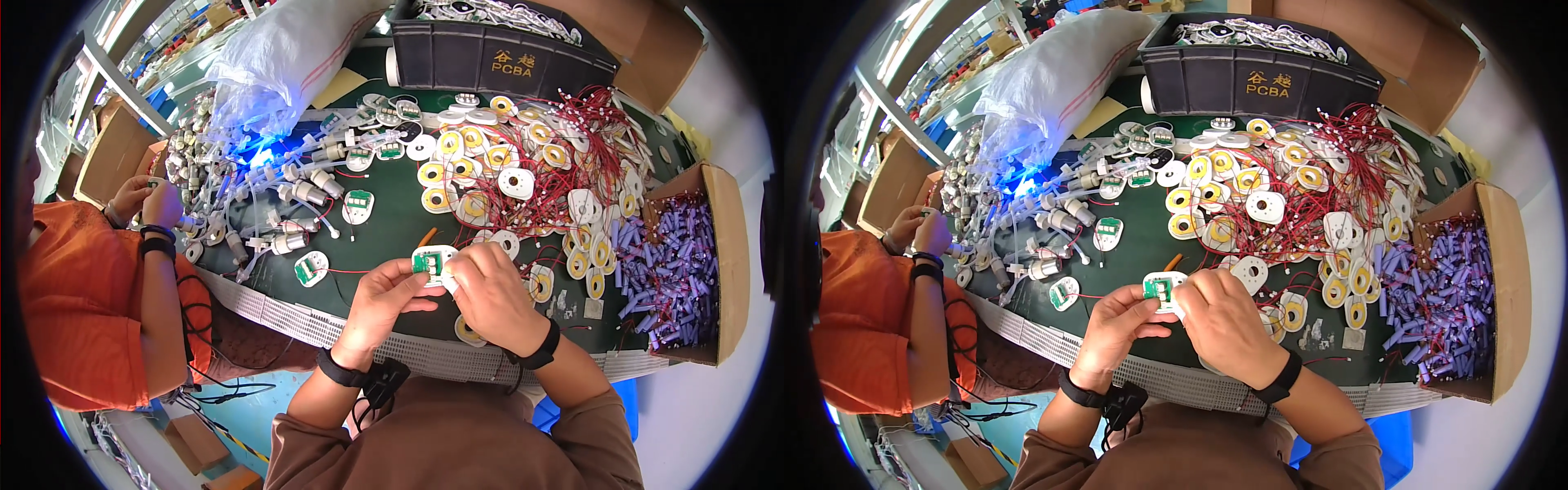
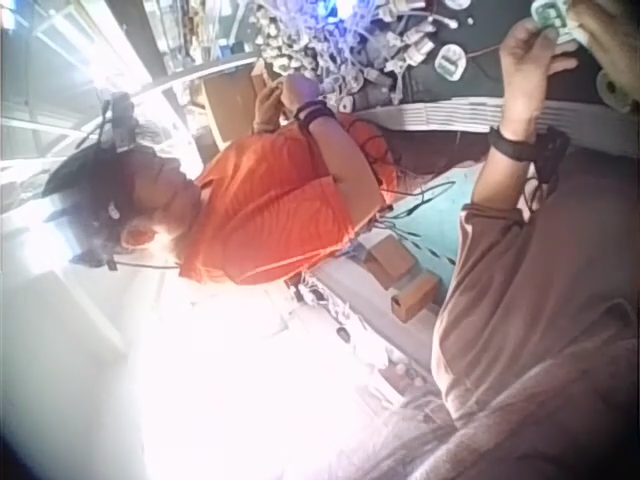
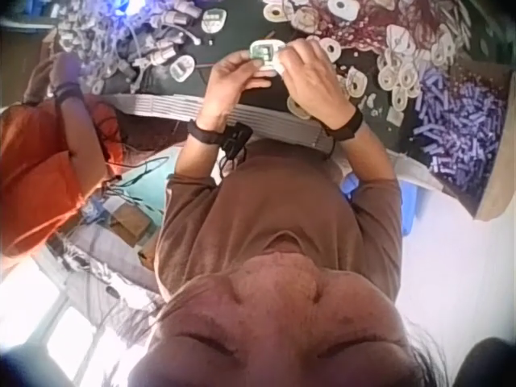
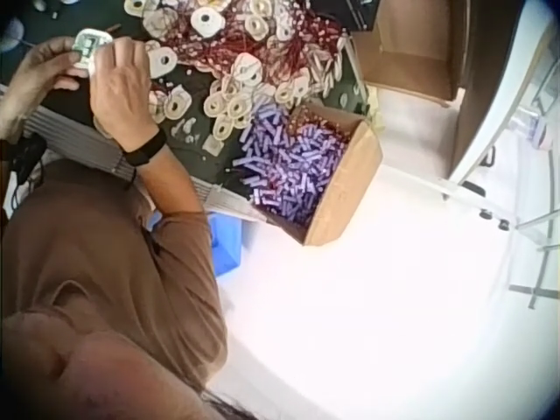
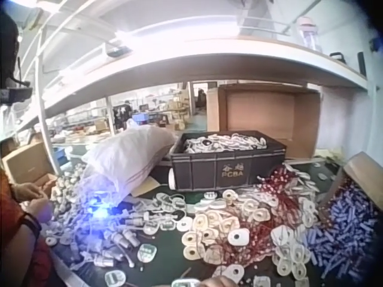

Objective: Manually assemble and connect wiring to small circular electronic components at a factory workbench.

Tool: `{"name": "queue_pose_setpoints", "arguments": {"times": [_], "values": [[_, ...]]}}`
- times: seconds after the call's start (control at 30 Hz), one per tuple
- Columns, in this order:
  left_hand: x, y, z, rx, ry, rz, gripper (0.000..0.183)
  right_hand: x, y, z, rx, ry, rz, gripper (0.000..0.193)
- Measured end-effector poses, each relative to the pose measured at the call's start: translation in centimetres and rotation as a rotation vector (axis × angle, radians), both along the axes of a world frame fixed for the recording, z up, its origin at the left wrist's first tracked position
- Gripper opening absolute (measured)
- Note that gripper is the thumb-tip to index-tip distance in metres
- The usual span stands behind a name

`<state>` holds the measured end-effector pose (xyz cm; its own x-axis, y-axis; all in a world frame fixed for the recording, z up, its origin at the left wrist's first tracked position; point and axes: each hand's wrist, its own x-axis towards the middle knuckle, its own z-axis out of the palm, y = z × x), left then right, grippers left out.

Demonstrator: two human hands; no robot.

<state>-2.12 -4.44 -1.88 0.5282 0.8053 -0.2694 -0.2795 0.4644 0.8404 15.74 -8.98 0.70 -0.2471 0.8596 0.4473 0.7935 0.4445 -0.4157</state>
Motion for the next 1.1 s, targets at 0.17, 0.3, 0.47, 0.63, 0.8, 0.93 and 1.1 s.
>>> {"name": "queue_pose_setpoints", "arguments": {"times": [0.17, 0.3, 0.47, 0.63, 0.8, 0.93, 1.1], "values": [[0.1, -0.4, 0.1, 0.065, 0.078, 0.021, 0.025, 0.0, -0.1, 0.1, 0.036, -0.056, -0.002, 0.021], [0.1, -0.5, 0.3, 0.074, 0.139, 0.006, 0.024, 0.2, 0.0, 0.0, 0.070, -0.092, -0.009, 0.020], [0.8, -0.9, 0.3, 0.237, 0.243, 0.083, 0.022, 0.3, -0.2, 0.2, -0.011, -0.167, -0.013, 0.026], [0.7, -0.8, 0.6, 0.252, 0.249, 0.086, 0.023, 0.6, -0.1, 0.0, -0.054, -0.080, -0.042, 0.024], [0.6, -0.9, 0.6, 0.205, 0.197, 0.016, 0.028, 1.4, 0.1, 0.4, 0.025, 0.008, -0.060, 0.021], [0.8, -1.2, 1.1, 0.216, 0.199, -0.016, 0.029, 1.1, 0.1, 0.3, -0.020, -0.033, -0.049, 0.021], [0.4, -1.1, 0.9, 0.129, 0.125, -0.038, 0.028, 1.0, 0.1, 0.0, 0.036, -0.018, -0.009, 0.016]]}}
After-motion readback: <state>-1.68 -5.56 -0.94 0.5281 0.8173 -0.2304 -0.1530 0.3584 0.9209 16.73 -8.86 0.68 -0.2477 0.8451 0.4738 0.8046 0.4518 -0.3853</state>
